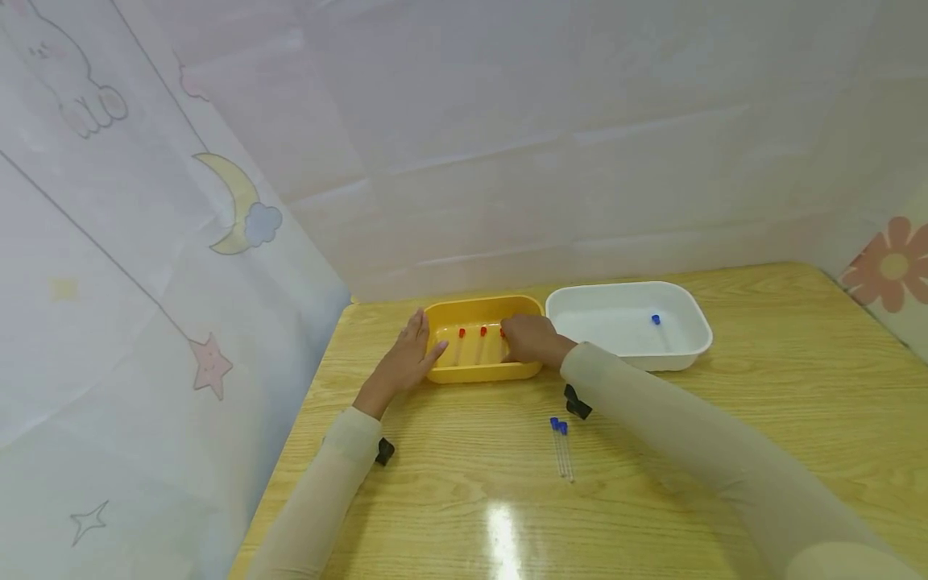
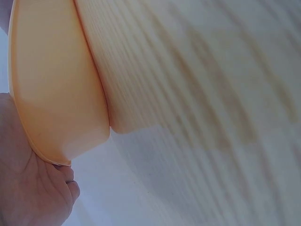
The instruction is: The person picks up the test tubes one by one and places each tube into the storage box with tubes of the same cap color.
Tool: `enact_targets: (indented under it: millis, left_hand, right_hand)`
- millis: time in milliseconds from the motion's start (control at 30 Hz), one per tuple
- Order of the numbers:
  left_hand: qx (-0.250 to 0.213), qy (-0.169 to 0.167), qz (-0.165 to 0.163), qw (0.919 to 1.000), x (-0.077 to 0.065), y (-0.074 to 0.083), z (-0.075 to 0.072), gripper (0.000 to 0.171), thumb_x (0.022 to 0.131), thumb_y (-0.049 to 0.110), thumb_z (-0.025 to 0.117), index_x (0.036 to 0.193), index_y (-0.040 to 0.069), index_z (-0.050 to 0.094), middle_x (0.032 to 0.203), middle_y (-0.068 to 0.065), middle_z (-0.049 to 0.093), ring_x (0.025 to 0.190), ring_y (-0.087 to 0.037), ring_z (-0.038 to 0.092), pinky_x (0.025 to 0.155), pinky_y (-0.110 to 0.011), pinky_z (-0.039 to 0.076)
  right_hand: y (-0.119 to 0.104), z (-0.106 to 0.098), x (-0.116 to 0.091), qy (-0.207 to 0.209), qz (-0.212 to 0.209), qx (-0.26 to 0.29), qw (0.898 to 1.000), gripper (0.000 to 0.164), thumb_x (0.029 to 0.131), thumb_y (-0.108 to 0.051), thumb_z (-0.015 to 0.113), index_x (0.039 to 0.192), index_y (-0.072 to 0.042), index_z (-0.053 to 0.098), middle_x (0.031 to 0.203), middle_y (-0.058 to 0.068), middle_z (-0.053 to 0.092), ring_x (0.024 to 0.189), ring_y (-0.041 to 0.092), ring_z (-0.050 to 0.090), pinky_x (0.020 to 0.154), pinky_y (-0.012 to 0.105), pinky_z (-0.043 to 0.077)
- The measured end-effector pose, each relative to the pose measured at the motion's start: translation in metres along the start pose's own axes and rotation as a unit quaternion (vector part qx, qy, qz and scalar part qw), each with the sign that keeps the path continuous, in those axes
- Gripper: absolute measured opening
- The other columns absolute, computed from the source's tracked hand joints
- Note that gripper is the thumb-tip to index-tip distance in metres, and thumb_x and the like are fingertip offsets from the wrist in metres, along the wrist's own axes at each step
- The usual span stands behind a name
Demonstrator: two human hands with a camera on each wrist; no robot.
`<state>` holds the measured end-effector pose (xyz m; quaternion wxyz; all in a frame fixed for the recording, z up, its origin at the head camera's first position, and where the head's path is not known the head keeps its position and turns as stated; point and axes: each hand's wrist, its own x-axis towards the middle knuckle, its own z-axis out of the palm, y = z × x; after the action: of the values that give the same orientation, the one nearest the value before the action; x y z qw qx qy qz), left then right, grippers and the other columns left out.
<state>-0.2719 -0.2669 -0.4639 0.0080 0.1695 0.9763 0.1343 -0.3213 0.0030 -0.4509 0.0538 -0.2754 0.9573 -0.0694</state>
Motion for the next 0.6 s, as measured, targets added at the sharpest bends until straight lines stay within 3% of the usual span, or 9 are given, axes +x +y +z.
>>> enact_targets:
  millis: [600]
  left_hand:
    - [0.008,0.0,0.001,1.0,0.0039,-0.0031,0.0018,0.09,0.105,0.065,0.018,0.16,-0.005,0.002,0.169,-0.021,-0.004,0.156,-0.032,-0.003,0.124,-0.048,0.007]
  right_hand:
    - [-0.0004,-0.0059,-0.0029,-0.005,-0.006,0.01,1.0,0.055,0.081,-0.05,0.083,0.105,-0.006,0.063,0.089,0.005,0.061,0.082,0.024,0.059,0.07,0.04,0.055]
